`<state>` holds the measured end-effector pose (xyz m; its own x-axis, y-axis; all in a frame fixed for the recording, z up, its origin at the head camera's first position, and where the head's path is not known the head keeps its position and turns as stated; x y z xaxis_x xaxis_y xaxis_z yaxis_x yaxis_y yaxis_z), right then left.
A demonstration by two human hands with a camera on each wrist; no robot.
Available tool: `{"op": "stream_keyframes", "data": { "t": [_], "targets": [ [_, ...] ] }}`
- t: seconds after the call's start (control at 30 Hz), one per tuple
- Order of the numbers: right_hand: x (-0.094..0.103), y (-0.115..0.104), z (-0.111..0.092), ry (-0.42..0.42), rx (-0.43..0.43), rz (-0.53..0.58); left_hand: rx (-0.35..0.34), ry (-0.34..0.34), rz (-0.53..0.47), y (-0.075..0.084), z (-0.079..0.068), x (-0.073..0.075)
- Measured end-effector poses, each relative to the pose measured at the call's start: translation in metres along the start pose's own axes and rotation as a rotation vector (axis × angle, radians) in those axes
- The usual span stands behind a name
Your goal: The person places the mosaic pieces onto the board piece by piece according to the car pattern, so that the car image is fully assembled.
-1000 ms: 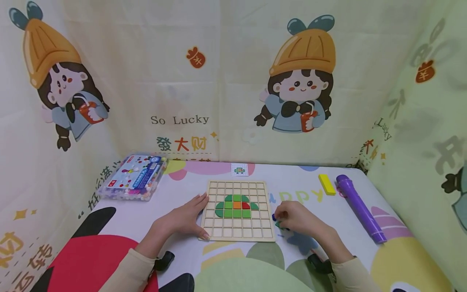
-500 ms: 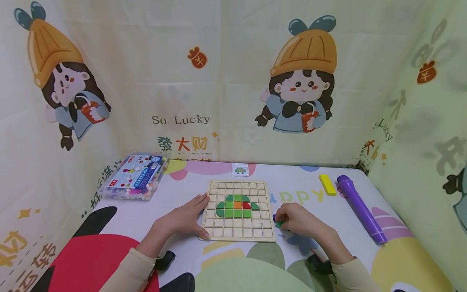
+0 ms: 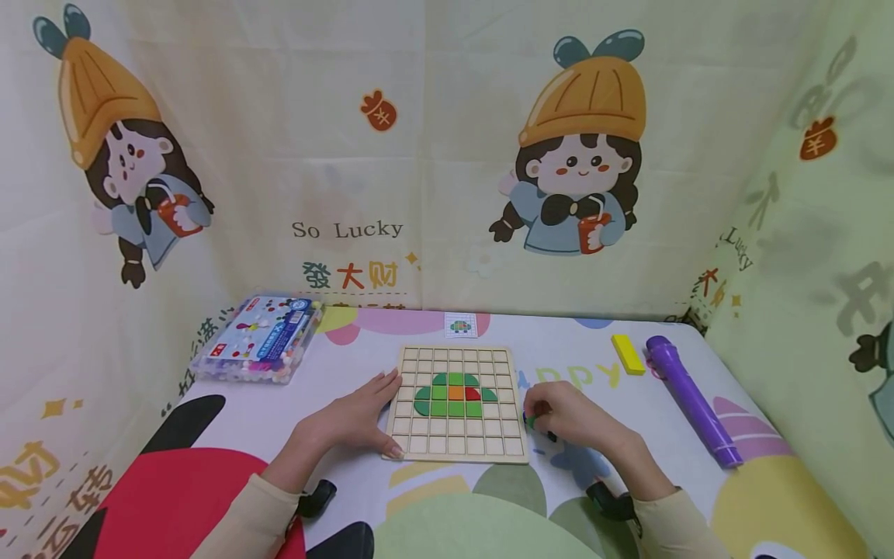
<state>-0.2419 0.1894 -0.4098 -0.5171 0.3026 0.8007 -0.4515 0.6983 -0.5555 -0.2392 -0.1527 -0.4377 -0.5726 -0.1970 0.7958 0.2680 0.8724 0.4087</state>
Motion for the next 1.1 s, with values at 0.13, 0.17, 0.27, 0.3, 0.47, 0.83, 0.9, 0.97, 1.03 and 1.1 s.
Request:
{"op": "stream_keyframes", "data": {
  "t": [0.13, 0.17, 0.27, 0.3, 0.47, 0.83, 0.9, 0.97, 1.03, 1.1],
  "targets": [
    [-0.004, -0.001, 0.007, 0.038, 0.008, 0.007, 0.003, -0.004, 0.0, 0.0, 0.0, 0.0],
    [-0.005, -0.003, 0.008, 0.047, 0.011, 0.013, 0.004, -0.005, 0.0, 0.0, 0.0, 0.0],
    [-0.007, -0.007, 0.014, 0.077, 0.019, 0.029, 0.008, -0.007, 0.0, 0.0, 0.0, 0.0],
    [-0.007, -0.009, 0.016, 0.086, 0.021, 0.031, 0.008, -0.006, 0.002, -0.001, 0.0, 0.0],
    [-0.011, -0.015, 0.026, 0.113, 0.017, 0.035, 0.008, -0.007, 0.011, -0.002, 0.002, -0.001],
    [-0.014, -0.02, 0.042, 0.185, 0.005, 0.096, 0.011, -0.01, 0.001, 0.0, 0.001, 0.0],
    [-0.014, -0.021, 0.044, 0.18, -0.004, 0.106, 0.01, -0.012, 0.003, 0.0, 0.001, 0.0],
    [-0.015, -0.022, 0.046, 0.171, -0.015, 0.108, 0.008, -0.014, 0.004, 0.0, 0.001, 0.0],
    [-0.017, -0.022, 0.048, 0.165, -0.026, 0.107, 0.008, -0.013, 0.008, 0.0, 0.002, 0.0],
    [-0.018, -0.022, 0.049, 0.164, -0.042, 0.099, 0.007, -0.013, 0.01, 0.0, 0.002, 0.0]
  ]
}}
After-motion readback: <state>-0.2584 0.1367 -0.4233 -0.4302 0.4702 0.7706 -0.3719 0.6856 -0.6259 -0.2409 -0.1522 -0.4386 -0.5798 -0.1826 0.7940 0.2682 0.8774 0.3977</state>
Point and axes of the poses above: each hand's wrist, its own z-axis towards the middle knuckle, its own x-axis out of the back of the hand, y = z × x, the point moved 3 cm from there along z, towards the middle knuckle, and after that the axes turned 15 degrees about -y, right-handed, at the moved point
